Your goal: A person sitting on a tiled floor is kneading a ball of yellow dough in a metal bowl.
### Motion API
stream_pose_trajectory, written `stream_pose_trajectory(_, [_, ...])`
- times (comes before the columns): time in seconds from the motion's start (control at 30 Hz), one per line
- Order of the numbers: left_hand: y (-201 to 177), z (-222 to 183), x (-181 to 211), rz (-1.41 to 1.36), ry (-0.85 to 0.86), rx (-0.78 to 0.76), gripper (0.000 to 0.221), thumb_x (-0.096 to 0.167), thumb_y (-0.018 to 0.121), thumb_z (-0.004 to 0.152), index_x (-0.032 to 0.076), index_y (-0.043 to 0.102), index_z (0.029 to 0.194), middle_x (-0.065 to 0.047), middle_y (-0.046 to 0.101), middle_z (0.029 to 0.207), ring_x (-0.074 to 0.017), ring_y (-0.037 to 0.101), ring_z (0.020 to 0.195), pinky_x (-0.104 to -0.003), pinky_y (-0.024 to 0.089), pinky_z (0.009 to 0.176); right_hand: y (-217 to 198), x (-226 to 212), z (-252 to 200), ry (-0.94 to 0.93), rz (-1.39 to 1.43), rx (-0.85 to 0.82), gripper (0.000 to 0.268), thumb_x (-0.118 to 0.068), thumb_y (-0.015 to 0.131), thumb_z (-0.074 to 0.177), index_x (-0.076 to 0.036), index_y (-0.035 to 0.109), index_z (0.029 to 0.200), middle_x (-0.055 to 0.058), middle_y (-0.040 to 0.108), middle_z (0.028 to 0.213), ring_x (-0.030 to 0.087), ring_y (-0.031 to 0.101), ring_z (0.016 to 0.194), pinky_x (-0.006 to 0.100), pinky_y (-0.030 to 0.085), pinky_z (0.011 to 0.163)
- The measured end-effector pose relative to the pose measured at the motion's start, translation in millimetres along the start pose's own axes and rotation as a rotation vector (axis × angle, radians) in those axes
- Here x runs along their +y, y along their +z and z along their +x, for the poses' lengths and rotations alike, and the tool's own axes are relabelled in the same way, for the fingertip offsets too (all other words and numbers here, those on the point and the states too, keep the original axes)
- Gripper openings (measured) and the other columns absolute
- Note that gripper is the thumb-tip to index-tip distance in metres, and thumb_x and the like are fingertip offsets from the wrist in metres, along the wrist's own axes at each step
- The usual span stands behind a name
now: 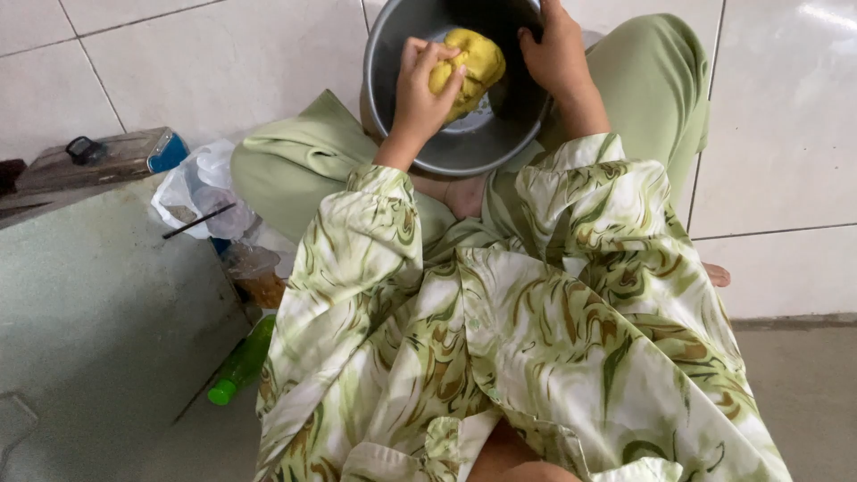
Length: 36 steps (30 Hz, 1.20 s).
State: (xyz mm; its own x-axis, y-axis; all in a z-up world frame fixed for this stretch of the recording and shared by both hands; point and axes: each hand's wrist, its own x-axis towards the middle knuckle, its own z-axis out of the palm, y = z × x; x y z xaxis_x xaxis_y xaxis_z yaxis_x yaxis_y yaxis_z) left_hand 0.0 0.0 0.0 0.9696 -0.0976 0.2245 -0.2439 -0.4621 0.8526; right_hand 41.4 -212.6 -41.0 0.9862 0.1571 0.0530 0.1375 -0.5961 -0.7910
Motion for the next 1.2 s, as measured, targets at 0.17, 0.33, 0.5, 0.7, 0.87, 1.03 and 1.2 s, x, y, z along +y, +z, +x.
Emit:
stream_pose_trajectory(0.17, [3.1, -14.3, -9.4, 0.165, -0.066, -0.212, 0.055, 0.005, 0.074, 0.075, 0.019, 0.042, 0.117, -0.009, 0.03, 0.121, -0.0308, 0.047, 0.109, -0.042, 0.044, 0.097, 2.2, -0.3, 1.1, 0.007, 0.018, -0.021, 0.042, 0.002, 0.064, 0.083, 0.0, 0.048, 0.122, 0.023, 0.065, 0.103, 0.038, 0.062, 0.083, 0.041, 0.051, 0.069])
stream_pose_trajectory(0.33, [21.9, -6.5, -26.9, 0.613, 0.155, -0.317, 0.092, 0.031, 0.09, 0.072, 0.036, 0.036, 0.146, -0.005, 0.01, 0.152, -0.0271, 0.04, 0.133, -0.038, 0.043, 0.111, 0.4, -0.9, 1.5, -0.05, 0.022, 0.009, 0.035, 0.003, 0.065, 0.083, 0.004, 0.052, 0.116, 0.024, 0.066, 0.101, 0.039, 0.065, 0.087, 0.04, 0.052, 0.071])
stream_pose_trajectory(0.5, [40.5, 9.5, -31.0, 0.808, 0.223, -0.198, 0.056, 0.035, 0.08, 0.07, 0.034, 0.056, 0.121, -0.005, 0.042, 0.099, -0.0196, 0.052, 0.065, -0.029, 0.05, 0.046, -1.1, -4.9, 3.8, -0.02, 0.084, -0.007, 0.029, 0.005, 0.061, 0.083, 0.004, 0.056, 0.111, 0.019, 0.068, 0.096, 0.032, 0.067, 0.079, 0.036, 0.052, 0.067])
stream_pose_trajectory(0.7, [39.7, 8.8, -44.4, 0.722, 0.248, -0.122, 0.038, 0.036, 0.077, 0.076, 0.025, 0.059, 0.108, -0.004, 0.046, 0.095, -0.0191, 0.058, 0.063, -0.031, 0.049, 0.047, 1.9, 0.9, 3.3, -0.033, -0.02, 0.024, 0.031, 0.001, 0.064, 0.082, 0.003, 0.057, 0.112, 0.022, 0.068, 0.097, 0.039, 0.066, 0.081, 0.041, 0.052, 0.066])
stream_pose_trajectory(0.87, [16.1, 15.1, -14.0, 0.285, 0.049, -0.067, 0.032, 0.026, 0.075, 0.079, 0.014, 0.054, 0.1, -0.004, 0.056, 0.088, -0.0198, 0.062, 0.066, -0.032, 0.051, 0.059, -0.8, -3.5, 3.0, -0.077, 0.024, 0.091, 0.043, 0.004, 0.064, 0.085, -0.004, 0.047, 0.123, 0.021, 0.064, 0.1, 0.034, 0.063, 0.082, 0.039, 0.052, 0.068])
stream_pose_trajectory(1.03, [6.6, -11.2, -38.4, 0.048, -0.149, -0.105, 0.033, 0.028, 0.068, 0.087, 0.009, 0.051, 0.106, -0.008, 0.062, 0.098, -0.0231, 0.063, 0.083, -0.033, 0.05, 0.072, -16.9, -52.3, 0.1, -0.195, 0.004, 0.297, 0.03, 0.003, 0.064, 0.088, 0.001, 0.05, 0.115, 0.02, 0.059, 0.104, 0.036, 0.059, 0.089, 0.041, 0.049, 0.077])
stream_pose_trajectory(1.2, [-12.5, -10.8, -54.3, 0.189, -0.279, -0.185, 0.025, 0.015, 0.058, 0.089, 0.001, 0.064, 0.109, -0.014, 0.054, 0.119, -0.0295, 0.061, 0.101, -0.035, 0.049, 0.088, -29.3, -123.8, -6.1, -0.284, 0.115, 0.006, 0.034, 0.01, 0.068, 0.079, 0.005, 0.055, 0.11, 0.018, 0.051, 0.118, 0.034, 0.053, 0.106, 0.04, 0.045, 0.092])
